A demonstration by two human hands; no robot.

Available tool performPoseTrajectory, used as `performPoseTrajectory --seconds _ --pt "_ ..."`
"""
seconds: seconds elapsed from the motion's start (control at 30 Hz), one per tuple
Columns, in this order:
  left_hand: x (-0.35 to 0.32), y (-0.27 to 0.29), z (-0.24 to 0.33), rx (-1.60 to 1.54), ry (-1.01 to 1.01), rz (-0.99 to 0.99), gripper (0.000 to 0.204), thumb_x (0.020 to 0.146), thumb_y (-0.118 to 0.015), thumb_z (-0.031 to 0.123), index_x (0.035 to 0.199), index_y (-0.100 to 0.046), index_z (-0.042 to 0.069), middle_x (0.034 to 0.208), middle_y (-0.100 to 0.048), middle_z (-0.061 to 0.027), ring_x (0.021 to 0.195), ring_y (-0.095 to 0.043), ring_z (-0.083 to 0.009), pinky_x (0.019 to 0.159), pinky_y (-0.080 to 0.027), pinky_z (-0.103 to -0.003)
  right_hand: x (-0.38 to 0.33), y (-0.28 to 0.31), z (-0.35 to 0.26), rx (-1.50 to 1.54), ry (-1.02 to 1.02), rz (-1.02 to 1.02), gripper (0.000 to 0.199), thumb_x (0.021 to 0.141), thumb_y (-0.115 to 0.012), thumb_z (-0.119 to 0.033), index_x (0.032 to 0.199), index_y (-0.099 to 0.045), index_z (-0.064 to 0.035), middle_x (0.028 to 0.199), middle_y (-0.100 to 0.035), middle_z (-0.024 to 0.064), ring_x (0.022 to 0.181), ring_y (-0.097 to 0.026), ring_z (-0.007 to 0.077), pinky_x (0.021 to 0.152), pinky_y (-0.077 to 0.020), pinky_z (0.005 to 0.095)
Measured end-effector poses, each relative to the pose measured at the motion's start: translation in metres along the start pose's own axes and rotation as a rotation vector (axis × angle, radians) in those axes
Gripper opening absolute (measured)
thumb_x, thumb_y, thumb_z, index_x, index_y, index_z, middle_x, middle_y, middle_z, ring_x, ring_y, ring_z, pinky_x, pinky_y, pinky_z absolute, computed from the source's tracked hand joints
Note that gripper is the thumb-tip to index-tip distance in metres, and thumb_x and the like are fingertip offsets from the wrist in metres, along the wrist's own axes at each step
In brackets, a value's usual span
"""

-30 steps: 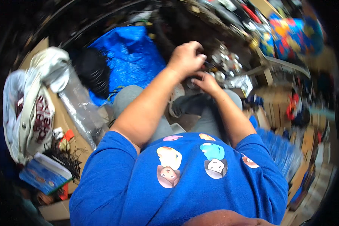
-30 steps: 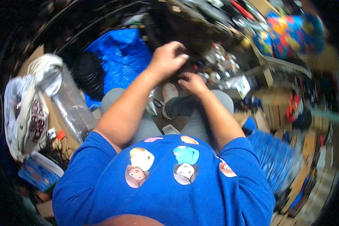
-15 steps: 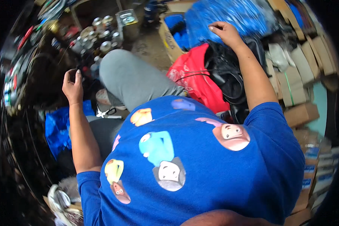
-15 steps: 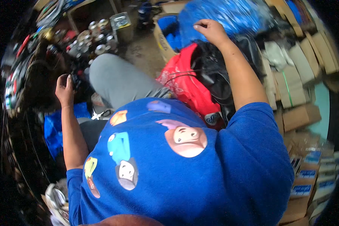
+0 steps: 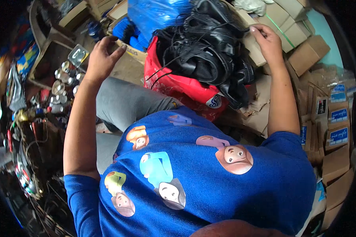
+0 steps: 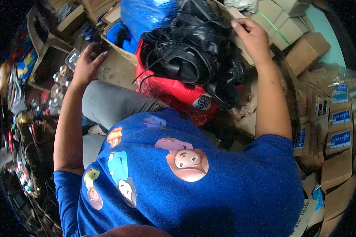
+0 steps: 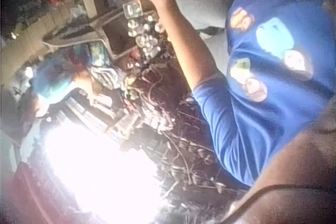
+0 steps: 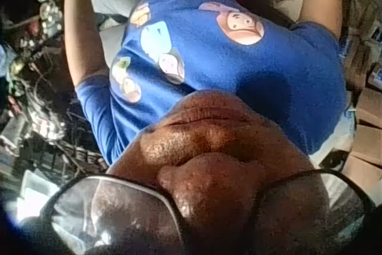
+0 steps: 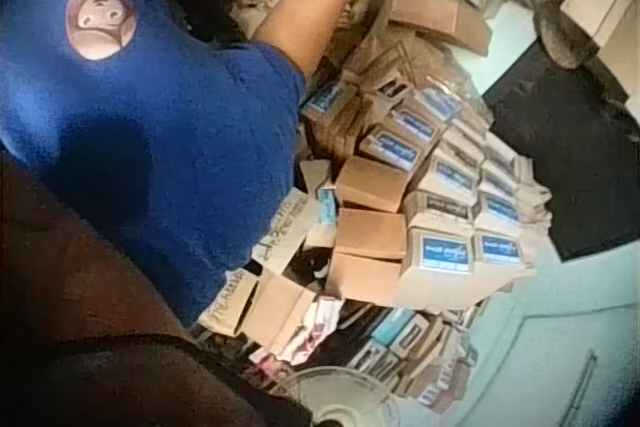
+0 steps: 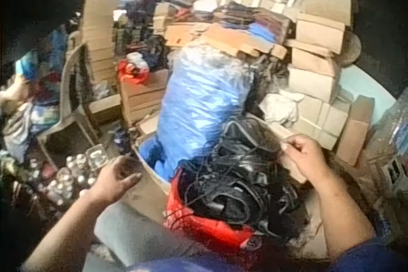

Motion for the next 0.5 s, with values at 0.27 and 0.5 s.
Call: performPoseTrajectory --seconds 0.27,0.5 --pt "0.031 -0.063 0.015 0.052 -0.084 -0.196 0.047 0.076 -0.069 0.032 0.108 -0.058 0.0 0.104 -0.058 -0.0174 0.091 -0.059 -0.0279 0.08 -0.047 -0.033 0.013 -0.004 0.052 -0.168 0.077 0.035 0.046 0.075 -0.072 -0.034 0.114 -0.059 -0.0116 0.103 -0.059 0.0072 0.082 -0.056 0.0134 0.075 -0.0443 0.026" --pt "0.043 -0.109 -0.022 -0.004 0.345 -0.444 0.074 0.072 -0.062 0.061 0.104 -0.057 -0.005 0.096 -0.063 -0.0222 0.086 -0.062 -0.0296 0.077 -0.049 -0.036 0.059 0.04 0.131 0.043 -0.174 0.17 0.045 0.079 -0.063 -0.036 0.111 -0.059 -0.0056 0.096 -0.063 0.006 0.078 -0.058 0.0182 0.069 -0.044 0.0297"
Point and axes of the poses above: each hand's wrist, its own x-axis towards the middle knuckle, its own y-axis out of the back of the hand, z = x × y, the point moved 7 cm from there along x, towards the middle knuckle
